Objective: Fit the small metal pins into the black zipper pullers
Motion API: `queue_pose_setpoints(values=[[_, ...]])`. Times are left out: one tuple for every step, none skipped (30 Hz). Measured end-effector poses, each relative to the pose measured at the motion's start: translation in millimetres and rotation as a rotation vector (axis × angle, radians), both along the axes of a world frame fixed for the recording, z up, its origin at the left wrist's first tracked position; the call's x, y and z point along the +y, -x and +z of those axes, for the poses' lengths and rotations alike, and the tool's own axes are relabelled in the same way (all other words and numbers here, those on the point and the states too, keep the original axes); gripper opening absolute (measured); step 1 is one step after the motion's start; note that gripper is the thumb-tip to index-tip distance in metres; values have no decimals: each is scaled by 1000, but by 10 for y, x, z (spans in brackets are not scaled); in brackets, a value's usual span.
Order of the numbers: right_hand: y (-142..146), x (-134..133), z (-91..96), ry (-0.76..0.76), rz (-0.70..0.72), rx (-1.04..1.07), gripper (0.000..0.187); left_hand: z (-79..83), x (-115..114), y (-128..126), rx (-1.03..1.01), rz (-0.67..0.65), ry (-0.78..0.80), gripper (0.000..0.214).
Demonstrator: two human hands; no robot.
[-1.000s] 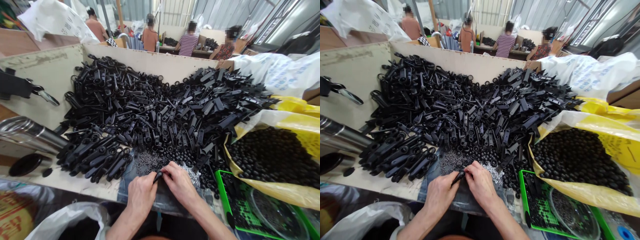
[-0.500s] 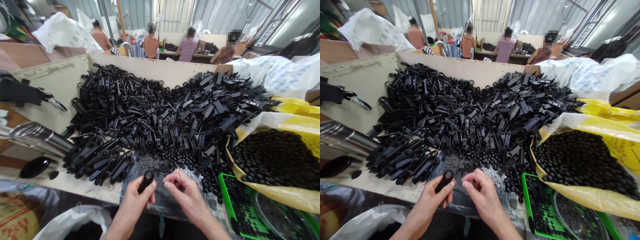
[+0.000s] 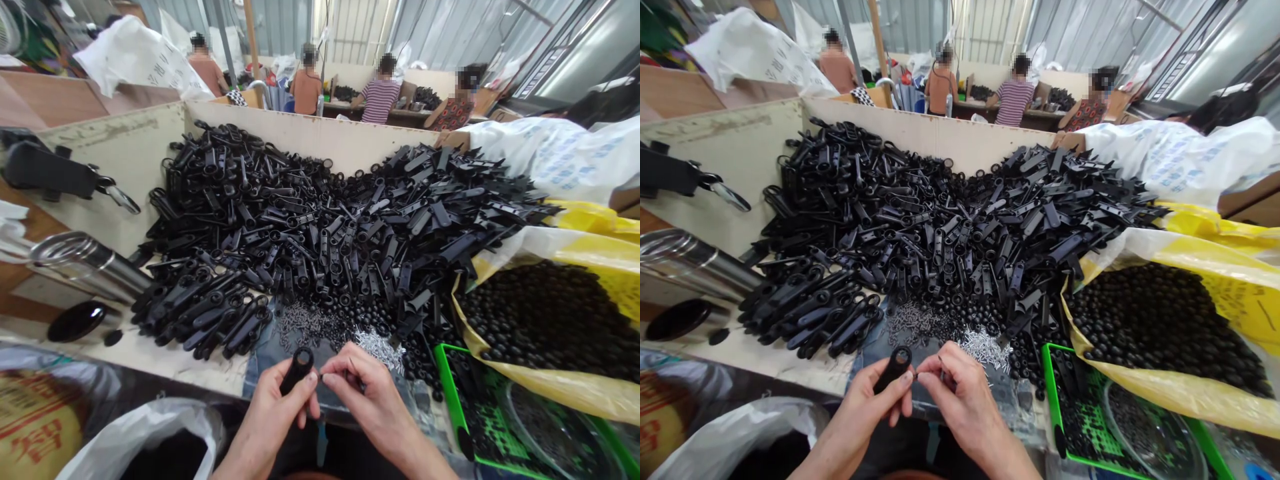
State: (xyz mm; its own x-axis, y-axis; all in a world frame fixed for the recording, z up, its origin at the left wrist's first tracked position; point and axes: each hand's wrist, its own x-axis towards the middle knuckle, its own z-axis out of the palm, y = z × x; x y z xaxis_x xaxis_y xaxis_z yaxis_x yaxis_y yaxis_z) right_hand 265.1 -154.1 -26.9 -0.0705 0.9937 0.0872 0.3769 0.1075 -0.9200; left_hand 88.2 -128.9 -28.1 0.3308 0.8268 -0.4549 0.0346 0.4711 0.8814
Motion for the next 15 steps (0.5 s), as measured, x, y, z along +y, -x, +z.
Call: queue_pose_setpoints(values=[[0,-10,-3,5,-1,-4,17,-5,-3,-5,-3,-5,6,40],[-1,-21,-7,10,-3,-9,17,-11,-4,-9,-6,-9,14,40],[-3,-33,-14,14,-6,-14,17,-16,-4,-15,-12,-15,23,40],[-5,-44,-23,19,-8,-17,17,-19,-4,-20,-20,-20,30,40],[-6,-55,-34,23,-12,-18,17,-20,-4,-26,-31,-21,38,40],[-7,-65,-47,26,-19,-12,17,-20,-4,-33,-44,-17,49,39],[-6,-75,-61,26,-32,0,15,-18,-6,-41,-60,-6,67,38],[-4,-84,-74,26,-54,16,12,-18,-11,-50,-79,6,93,38],[-1,-93,-86,21,-81,31,10,-20,-18,-60,-99,23,126,37],[2,-101,-96,9,-106,40,9,-26,-27,-73,-121,44,162,37],[6,-109,-104,-10,-123,42,8,-37,-38,-88,-146,67,197,37],[9,-118,-110,-38,-134,36,9,-52,-51,-106,-172,91,228,37],[11,-126,-116,-71,-140,24,11,-70,-64,-124,-201,117,258,37],[11,-134,-120,-106,-140,11,12,-88,-76,-144,-231,141,290,37],[10,-143,-124,-142,-141,1,11,-106,-87,-163,-260,166,324,37]])
